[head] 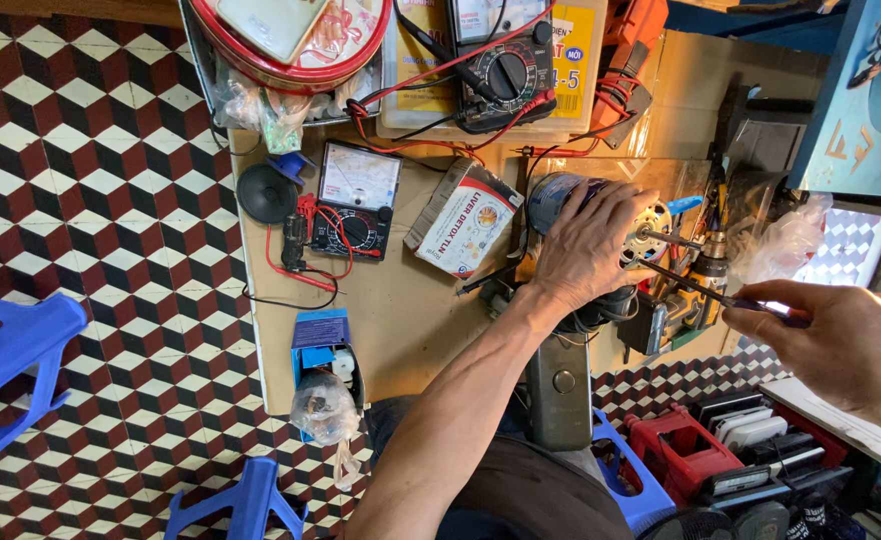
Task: The person uses a cordless drill and a screwdriver to remove and adjust screws on a motor housing. They also use pliers to strip and connect wires to the motor terminals. The work is performed on a cluttered workbench with various tools and electronic components.
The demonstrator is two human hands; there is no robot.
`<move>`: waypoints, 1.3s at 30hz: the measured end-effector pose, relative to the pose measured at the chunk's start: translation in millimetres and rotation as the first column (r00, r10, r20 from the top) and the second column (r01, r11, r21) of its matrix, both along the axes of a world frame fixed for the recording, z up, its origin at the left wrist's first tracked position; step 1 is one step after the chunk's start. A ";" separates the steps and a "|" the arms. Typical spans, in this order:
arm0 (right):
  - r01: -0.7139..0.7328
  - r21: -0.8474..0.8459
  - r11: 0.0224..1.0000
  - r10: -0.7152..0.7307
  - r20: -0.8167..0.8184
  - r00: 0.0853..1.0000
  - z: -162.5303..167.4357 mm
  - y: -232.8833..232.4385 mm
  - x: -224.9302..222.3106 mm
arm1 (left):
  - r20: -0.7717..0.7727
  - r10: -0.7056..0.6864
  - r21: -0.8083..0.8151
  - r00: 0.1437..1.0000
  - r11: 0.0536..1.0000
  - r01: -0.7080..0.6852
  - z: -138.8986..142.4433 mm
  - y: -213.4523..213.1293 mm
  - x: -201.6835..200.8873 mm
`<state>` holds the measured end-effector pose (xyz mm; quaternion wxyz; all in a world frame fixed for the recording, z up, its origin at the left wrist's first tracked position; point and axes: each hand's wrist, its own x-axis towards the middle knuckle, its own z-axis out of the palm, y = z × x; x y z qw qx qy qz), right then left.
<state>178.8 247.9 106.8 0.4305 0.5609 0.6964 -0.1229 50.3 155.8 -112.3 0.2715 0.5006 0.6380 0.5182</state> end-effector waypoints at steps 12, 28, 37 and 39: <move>-0.886 -0.124 0.447 0.891 0.146 0.430 16.5 -21.8 -10.7 | -0.017 -0.001 -0.002 1.000 1.000 0.001 4.8 -0.3 -4.8; -0.592 -0.108 0.798 0.590 0.332 0.736 21.3 -26.0 -43.9 | 0.017 -0.002 0.009 1.000 1.000 0.002 -1.3 0.9 1.9; -0.364 -0.051 0.930 0.356 0.374 0.857 22.5 -25.1 -56.0 | -0.032 -0.015 -0.040 0.999 0.999 0.014 0.9 1.2 1.9; -0.356 -0.022 0.934 0.343 0.333 0.878 23.4 -24.9 -54.9 | 0.005 -0.012 -0.020 1.000 1.000 0.012 2.5 0.6 1.0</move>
